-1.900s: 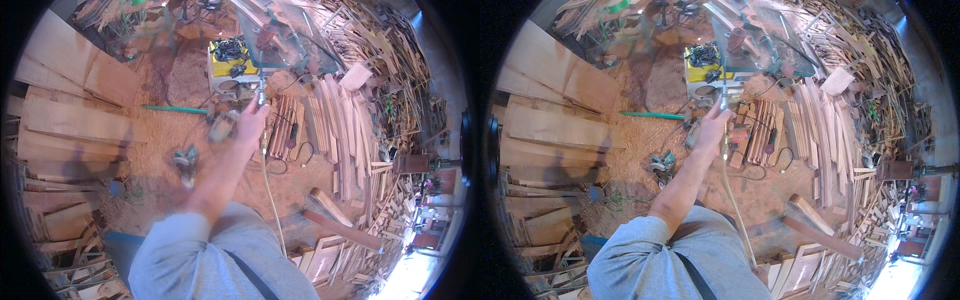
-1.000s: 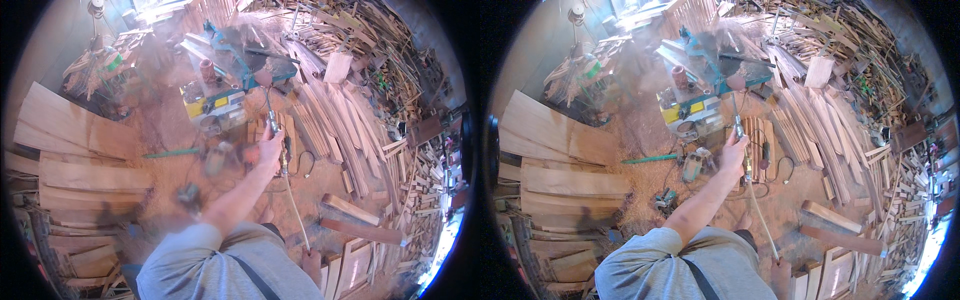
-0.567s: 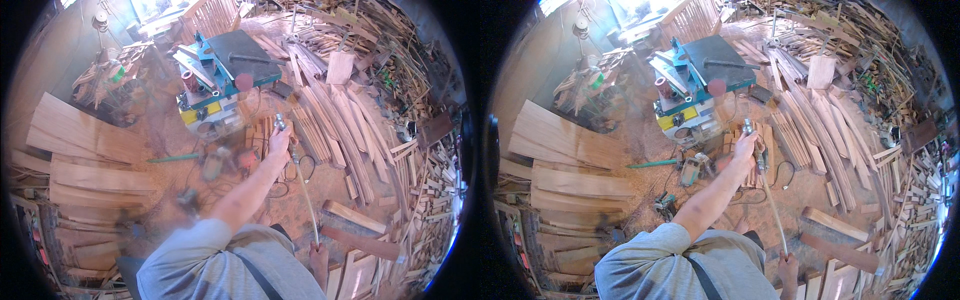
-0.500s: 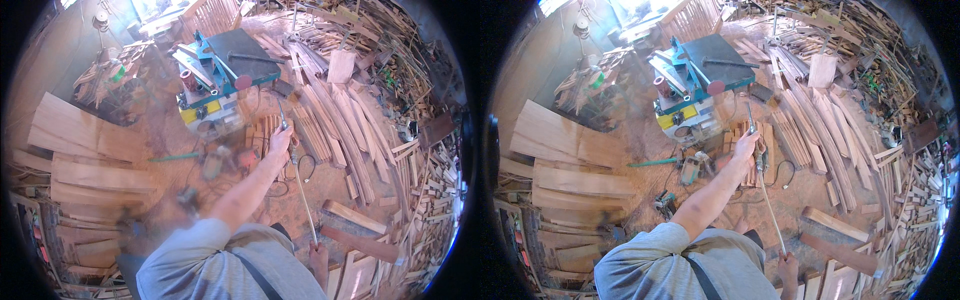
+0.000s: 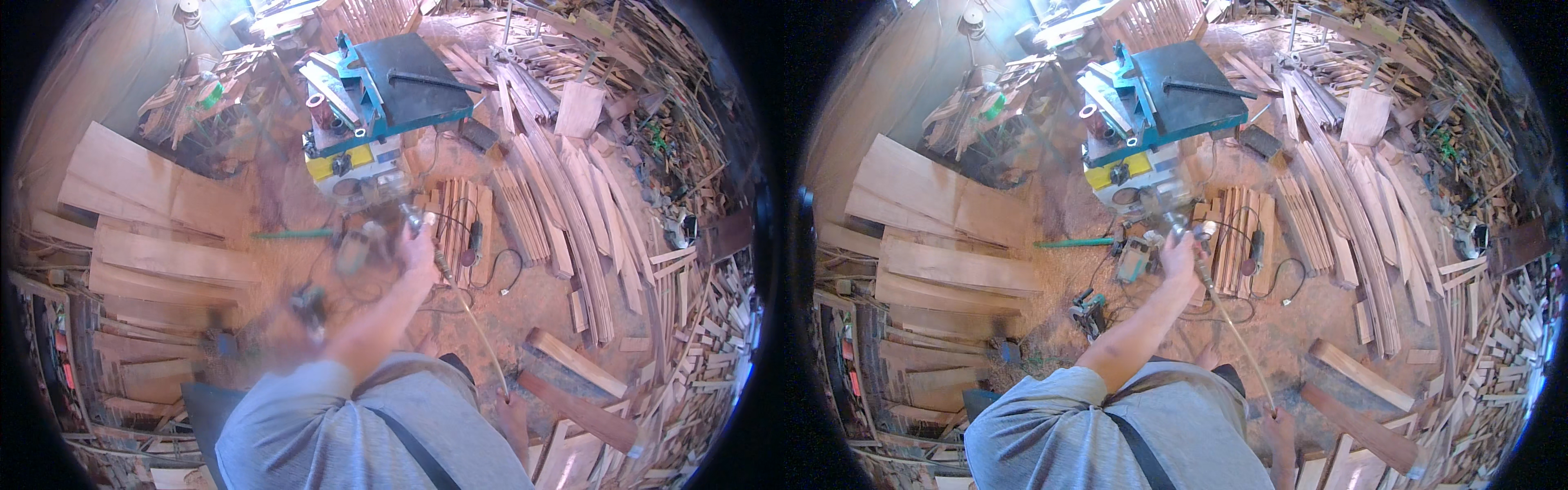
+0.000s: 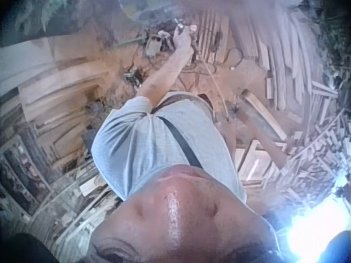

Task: The person selects a small wooden piece from a pile, then uses an angle grinder with a sanding disc to smooth its edges and surfaces. The person handles the wood with both hands, rotating it to sand different sides, and places the finished piece aside.

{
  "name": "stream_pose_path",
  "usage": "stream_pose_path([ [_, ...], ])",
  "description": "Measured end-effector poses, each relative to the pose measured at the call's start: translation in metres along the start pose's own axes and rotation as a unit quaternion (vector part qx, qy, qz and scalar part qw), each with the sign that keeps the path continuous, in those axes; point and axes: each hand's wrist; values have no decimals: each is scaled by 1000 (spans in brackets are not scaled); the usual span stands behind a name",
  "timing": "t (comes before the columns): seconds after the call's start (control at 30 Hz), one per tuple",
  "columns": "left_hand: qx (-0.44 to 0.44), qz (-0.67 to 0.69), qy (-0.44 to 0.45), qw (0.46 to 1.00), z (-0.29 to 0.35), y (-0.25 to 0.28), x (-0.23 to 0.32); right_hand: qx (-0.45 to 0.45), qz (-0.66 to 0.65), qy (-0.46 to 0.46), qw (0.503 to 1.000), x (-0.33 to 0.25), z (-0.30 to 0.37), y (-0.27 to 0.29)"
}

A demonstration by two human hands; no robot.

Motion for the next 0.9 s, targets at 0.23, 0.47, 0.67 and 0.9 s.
stream_pose_path([
  [0.23,-99,-97,75,987,-51,99,-13,-103,3,44,994,-11,11,-10],
  [0.47,-71,-79,-1,994,-47,105,-13,-100,30,93,990,13,-2,-39],
  [0.67,-154,-145,26,977,-47,83,-13,-106,53,87,989,11,-5,-44],
  [0.9,-106,-247,-66,961,-52,31,-36,-56,39,77,995,8,-11,-47],
])
Point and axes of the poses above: each hand's wrist, its own z-axis away from the middle knuckle, its own y-axis out of the back of the hand, x = y × z, and after that the axes turned 5 degrees about z, right-handed
